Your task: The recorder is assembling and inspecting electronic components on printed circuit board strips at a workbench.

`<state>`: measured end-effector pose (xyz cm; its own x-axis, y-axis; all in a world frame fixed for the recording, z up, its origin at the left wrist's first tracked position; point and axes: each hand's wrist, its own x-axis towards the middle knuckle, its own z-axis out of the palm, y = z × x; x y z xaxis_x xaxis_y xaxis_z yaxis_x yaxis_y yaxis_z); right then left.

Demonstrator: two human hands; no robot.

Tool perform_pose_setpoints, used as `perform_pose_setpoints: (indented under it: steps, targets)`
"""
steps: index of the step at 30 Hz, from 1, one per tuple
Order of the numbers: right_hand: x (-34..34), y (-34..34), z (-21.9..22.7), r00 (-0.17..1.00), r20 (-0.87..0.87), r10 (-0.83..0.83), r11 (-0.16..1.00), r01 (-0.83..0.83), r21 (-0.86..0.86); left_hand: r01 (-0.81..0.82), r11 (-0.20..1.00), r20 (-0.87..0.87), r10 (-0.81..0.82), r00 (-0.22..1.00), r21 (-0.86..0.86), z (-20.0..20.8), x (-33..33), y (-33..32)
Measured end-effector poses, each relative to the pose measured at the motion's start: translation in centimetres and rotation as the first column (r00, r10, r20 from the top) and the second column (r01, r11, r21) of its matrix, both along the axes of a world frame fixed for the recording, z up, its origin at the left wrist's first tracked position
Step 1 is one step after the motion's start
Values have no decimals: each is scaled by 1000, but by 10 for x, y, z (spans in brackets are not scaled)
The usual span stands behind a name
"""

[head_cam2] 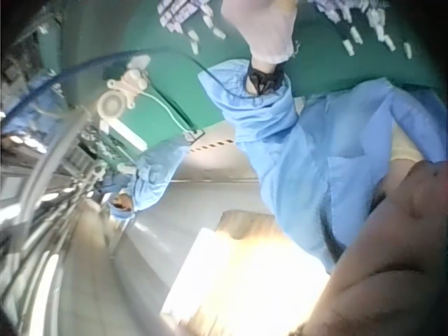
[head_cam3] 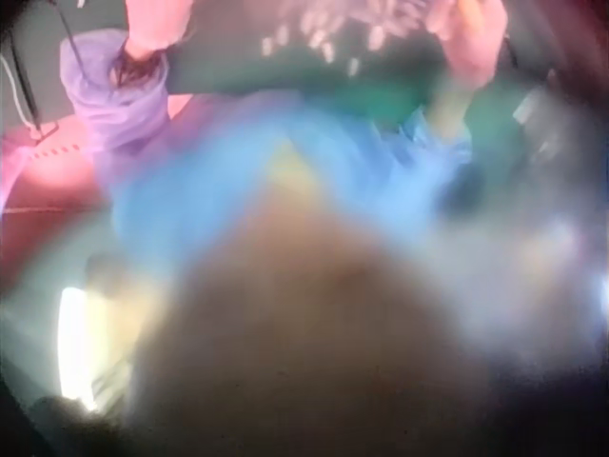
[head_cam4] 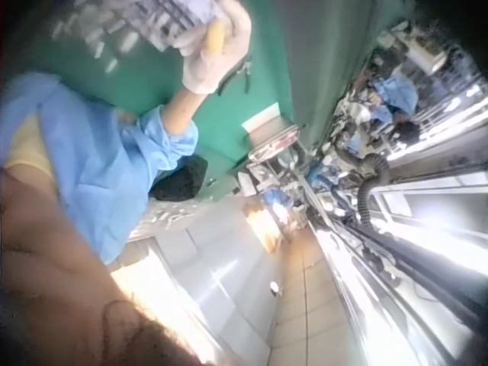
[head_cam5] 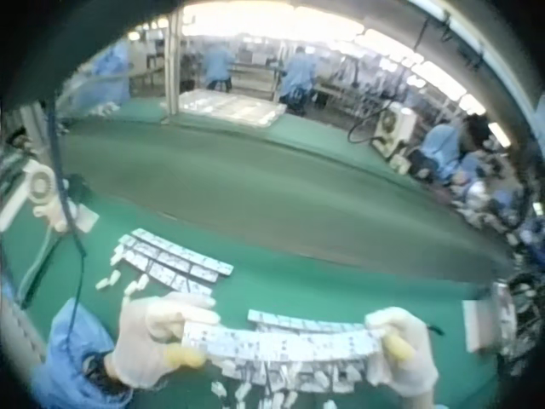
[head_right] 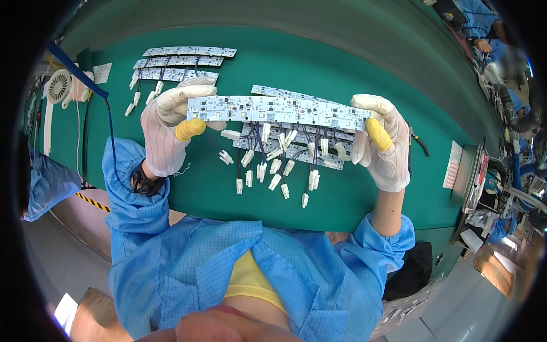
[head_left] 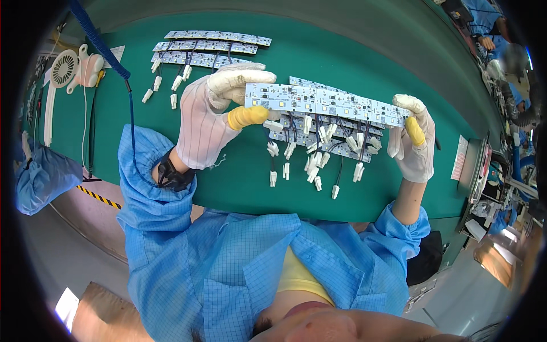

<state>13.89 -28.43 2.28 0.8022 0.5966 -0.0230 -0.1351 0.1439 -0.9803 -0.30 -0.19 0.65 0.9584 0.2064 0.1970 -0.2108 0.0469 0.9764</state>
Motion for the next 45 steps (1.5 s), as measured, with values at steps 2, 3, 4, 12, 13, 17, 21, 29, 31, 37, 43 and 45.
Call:
perform_pose_setpoints:
  steps: [2, 3, 4, 12, 13, 17, 21, 29, 31, 37, 43, 45]
  targets:
    - [1, -2, 1, 1000, -1, 19, 1000, -19, 4, -10, 999, 22, 9, 1000, 42, 0, 0, 0]
    - [1, -2, 1, 999, -3, 39, 999, -39, 8, -22, 996, 45, 19, 999, 83, 0, 1, 0]
    - [0, 0, 1, 999, -3, 40, 999, -40, 8, -23, 996, 45, 20, 999, 82, -1, 1, 0]
    - [4, -2, -6, 998, 10, 55, 998, -55, -1, -52, 998, 31, 51, 998, 23, 1, 0, -3]
    - [5, -2, -7, 998, 10, 64, 998, -64, -1, -60, 998, 32, 59, 998, 23, 1, 0, -3]
    - [3, 0, -5, 998, 47, 36, 999, -34, -36, -86, 994, 77, 80, 994, 75, -2, 1, -3]
    - [4, 2, -9, 996, 75, 47, 999, -49, 22, -121, 978, 123, 101, 987, 170, -6, 3, 1]
    - [0, -2, -1, 998, 23, 54, 998, -55, 31, 0, 949, 110, -37, 993, 317, -8, 0, 12]
    - [-2, -1, 4, 999, 31, 21, 999, -22, 28, -2, 919, 105, -42, 994, 393, -8, 3, 14]
    - [-1, -8, 2, 996, 85, 27, 999, -31, 41, -116, 940, 163, 66, 984, 322, -3, 3, 7]
    - [-1, -8, 4, 996, 69, 50, 993, -57, 99, 18, 936, -25, -10, 1000, 350, 3, 1, 11]
    - [-5, -7, 7, 998, 58, -7, 999, 5, 39, -17, 913, 29, 5, 1000, 407, 3, 2, 10]
